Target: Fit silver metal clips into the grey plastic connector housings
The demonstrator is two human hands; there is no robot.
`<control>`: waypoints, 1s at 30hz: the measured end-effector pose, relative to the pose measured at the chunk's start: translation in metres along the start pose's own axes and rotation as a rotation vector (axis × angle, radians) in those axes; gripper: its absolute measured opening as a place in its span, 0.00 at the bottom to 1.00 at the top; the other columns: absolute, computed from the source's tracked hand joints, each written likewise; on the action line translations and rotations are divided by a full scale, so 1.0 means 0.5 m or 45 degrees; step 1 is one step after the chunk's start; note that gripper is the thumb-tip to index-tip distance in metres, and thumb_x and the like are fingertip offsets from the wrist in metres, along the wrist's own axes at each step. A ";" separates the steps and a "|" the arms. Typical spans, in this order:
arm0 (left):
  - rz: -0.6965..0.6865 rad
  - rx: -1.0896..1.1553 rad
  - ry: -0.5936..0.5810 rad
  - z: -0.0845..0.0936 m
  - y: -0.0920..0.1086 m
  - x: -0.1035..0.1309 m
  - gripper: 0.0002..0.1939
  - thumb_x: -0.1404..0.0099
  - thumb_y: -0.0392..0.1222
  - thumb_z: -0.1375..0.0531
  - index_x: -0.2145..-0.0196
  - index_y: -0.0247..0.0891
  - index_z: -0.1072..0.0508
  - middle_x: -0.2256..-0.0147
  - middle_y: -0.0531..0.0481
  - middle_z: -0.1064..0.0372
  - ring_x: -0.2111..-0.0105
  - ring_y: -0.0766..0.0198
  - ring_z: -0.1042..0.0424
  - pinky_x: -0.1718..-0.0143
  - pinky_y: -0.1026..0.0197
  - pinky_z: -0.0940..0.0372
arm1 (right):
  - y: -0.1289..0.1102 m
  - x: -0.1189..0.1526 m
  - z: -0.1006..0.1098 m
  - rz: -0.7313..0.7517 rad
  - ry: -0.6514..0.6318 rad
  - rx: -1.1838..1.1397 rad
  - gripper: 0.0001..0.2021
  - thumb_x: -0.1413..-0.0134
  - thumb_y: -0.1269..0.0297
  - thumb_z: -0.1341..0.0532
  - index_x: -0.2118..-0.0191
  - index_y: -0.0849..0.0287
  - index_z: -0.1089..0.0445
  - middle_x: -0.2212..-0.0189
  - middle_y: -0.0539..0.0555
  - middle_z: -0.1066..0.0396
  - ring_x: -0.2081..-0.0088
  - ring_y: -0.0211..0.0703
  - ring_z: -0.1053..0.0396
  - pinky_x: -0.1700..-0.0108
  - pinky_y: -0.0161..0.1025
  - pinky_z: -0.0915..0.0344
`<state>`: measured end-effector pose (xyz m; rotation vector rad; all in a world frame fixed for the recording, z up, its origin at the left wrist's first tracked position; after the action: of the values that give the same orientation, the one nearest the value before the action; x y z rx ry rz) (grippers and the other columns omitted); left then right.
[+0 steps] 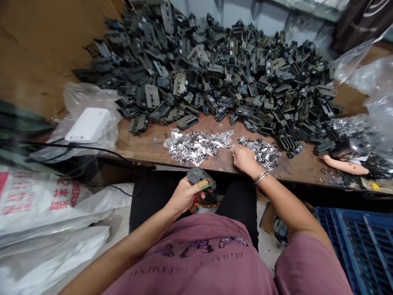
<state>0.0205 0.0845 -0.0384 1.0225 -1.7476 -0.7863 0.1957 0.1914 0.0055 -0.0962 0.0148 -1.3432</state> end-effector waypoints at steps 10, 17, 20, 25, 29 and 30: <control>-0.306 -0.440 0.105 -0.007 0.057 0.005 0.17 0.54 0.40 0.29 0.69 0.38 0.32 0.71 0.54 0.29 0.71 0.66 0.31 0.66 0.64 0.35 | -0.147 0.130 0.055 0.384 0.049 -0.627 0.04 0.47 0.72 0.42 0.71 0.58 0.35 0.77 0.49 0.32 0.74 0.37 0.36 0.70 0.34 0.43; -0.298 -0.496 -0.058 -0.014 0.050 0.029 0.17 0.52 0.39 0.30 0.64 0.38 0.28 0.56 0.44 0.24 0.60 0.58 0.26 0.57 0.58 0.32 | -0.153 0.159 0.071 0.480 -0.075 -0.764 0.04 0.45 0.72 0.39 0.64 0.56 0.30 0.73 0.48 0.26 0.74 0.35 0.31 0.70 0.33 0.38; -0.259 -0.466 -0.034 0.004 0.040 0.033 0.18 0.54 0.40 0.29 0.65 0.39 0.28 0.58 0.45 0.24 0.62 0.60 0.27 0.59 0.60 0.32 | -0.168 0.193 0.087 0.644 0.137 -0.708 0.05 0.41 0.72 0.42 0.61 0.57 0.30 0.69 0.52 0.25 0.69 0.39 0.28 0.66 0.35 0.33; -0.220 -0.525 -0.057 0.007 0.031 0.035 0.18 0.54 0.38 0.30 0.64 0.39 0.27 0.65 0.49 0.25 0.66 0.63 0.29 0.62 0.61 0.33 | -0.211 0.244 0.069 0.876 0.319 -0.588 0.12 0.41 0.78 0.48 0.56 0.59 0.34 0.65 0.56 0.25 0.66 0.42 0.27 0.65 0.38 0.31; -0.200 -0.583 -0.094 0.003 0.027 0.036 0.17 0.53 0.38 0.31 0.64 0.38 0.28 0.66 0.50 0.27 0.67 0.64 0.30 0.63 0.62 0.34 | -0.216 0.244 0.056 0.879 0.327 -0.618 0.11 0.43 0.77 0.47 0.56 0.59 0.35 0.67 0.56 0.27 0.69 0.41 0.28 0.69 0.37 0.33; -0.190 -0.590 -0.109 0.002 0.025 0.037 0.17 0.54 0.38 0.31 0.65 0.38 0.28 0.67 0.51 0.27 0.68 0.64 0.31 0.64 0.62 0.35 | -0.214 0.242 0.056 0.863 0.330 -0.643 0.10 0.42 0.76 0.47 0.56 0.59 0.36 0.68 0.56 0.27 0.70 0.41 0.29 0.70 0.36 0.33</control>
<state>0.0119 0.0739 -0.0208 0.8147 -1.4689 -1.2751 0.1208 0.0514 0.0473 -0.3125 0.5605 -0.6411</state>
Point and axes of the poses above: each hand's wrist, its own x-axis away from the middle knuckle, its own z-axis out of the back of the hand, y = z × x, the point moved 10 cm from there along -x, towards the middle knuckle
